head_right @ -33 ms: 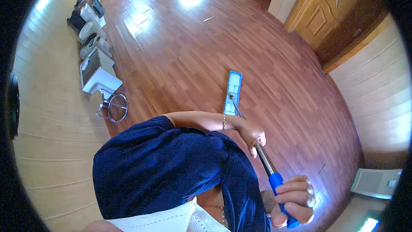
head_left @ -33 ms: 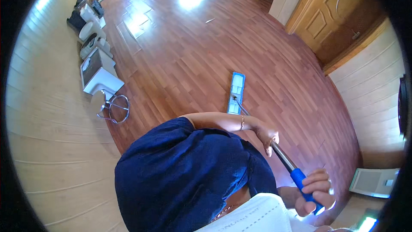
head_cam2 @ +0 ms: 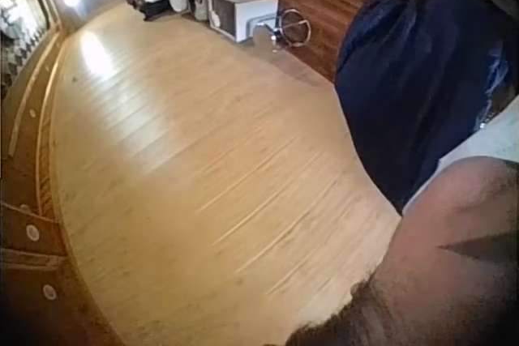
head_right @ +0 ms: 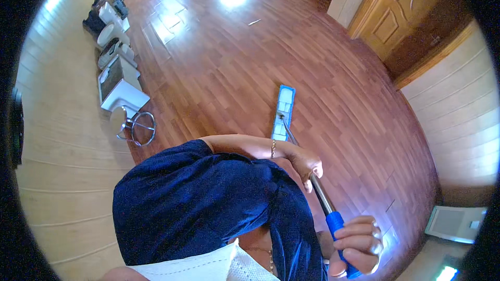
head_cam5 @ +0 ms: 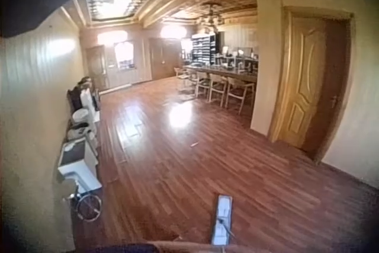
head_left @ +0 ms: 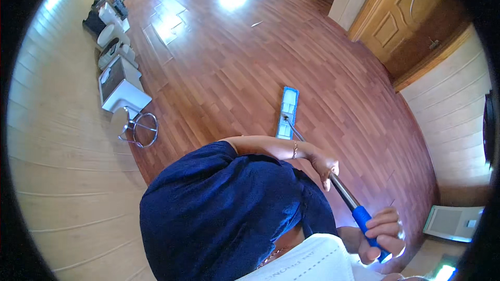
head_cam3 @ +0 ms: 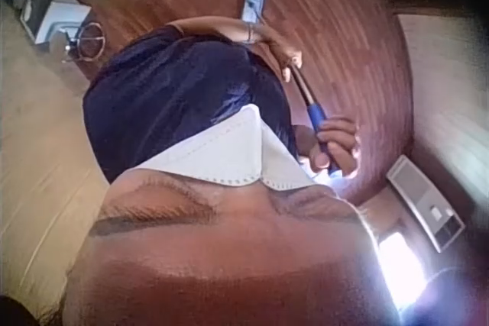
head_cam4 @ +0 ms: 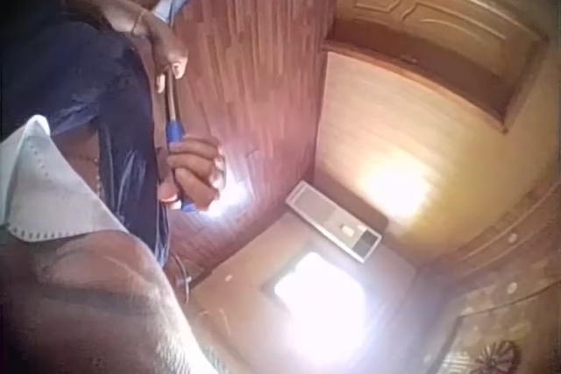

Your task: Mopping the wooden floor of a large room using a flat mop.

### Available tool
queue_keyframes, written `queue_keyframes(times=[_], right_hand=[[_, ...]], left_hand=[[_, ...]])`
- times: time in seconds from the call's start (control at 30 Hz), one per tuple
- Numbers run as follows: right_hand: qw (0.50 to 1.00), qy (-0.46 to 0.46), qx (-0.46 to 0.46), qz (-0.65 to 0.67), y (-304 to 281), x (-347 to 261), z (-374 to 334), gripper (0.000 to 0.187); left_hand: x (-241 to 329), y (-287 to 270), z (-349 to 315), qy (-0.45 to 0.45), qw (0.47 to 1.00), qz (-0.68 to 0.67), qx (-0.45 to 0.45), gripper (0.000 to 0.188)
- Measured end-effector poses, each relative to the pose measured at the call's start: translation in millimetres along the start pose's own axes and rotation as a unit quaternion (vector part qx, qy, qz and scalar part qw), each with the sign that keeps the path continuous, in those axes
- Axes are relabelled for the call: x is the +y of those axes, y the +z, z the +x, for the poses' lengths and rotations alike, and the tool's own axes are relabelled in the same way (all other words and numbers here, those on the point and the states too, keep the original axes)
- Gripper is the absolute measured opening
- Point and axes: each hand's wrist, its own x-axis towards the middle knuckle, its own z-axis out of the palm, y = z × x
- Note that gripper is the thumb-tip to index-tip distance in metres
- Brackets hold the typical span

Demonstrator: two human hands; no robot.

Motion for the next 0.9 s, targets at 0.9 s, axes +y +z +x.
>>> queue_keyframes(times=[0.9], right_hand=[[0.954, 0.139, -0.079, 0.255, 211, 24, 26, 0.047]], left_hand=[[-20, 56, -267, -0.177, 0.659, 0.166, 0.712, 0.041]])
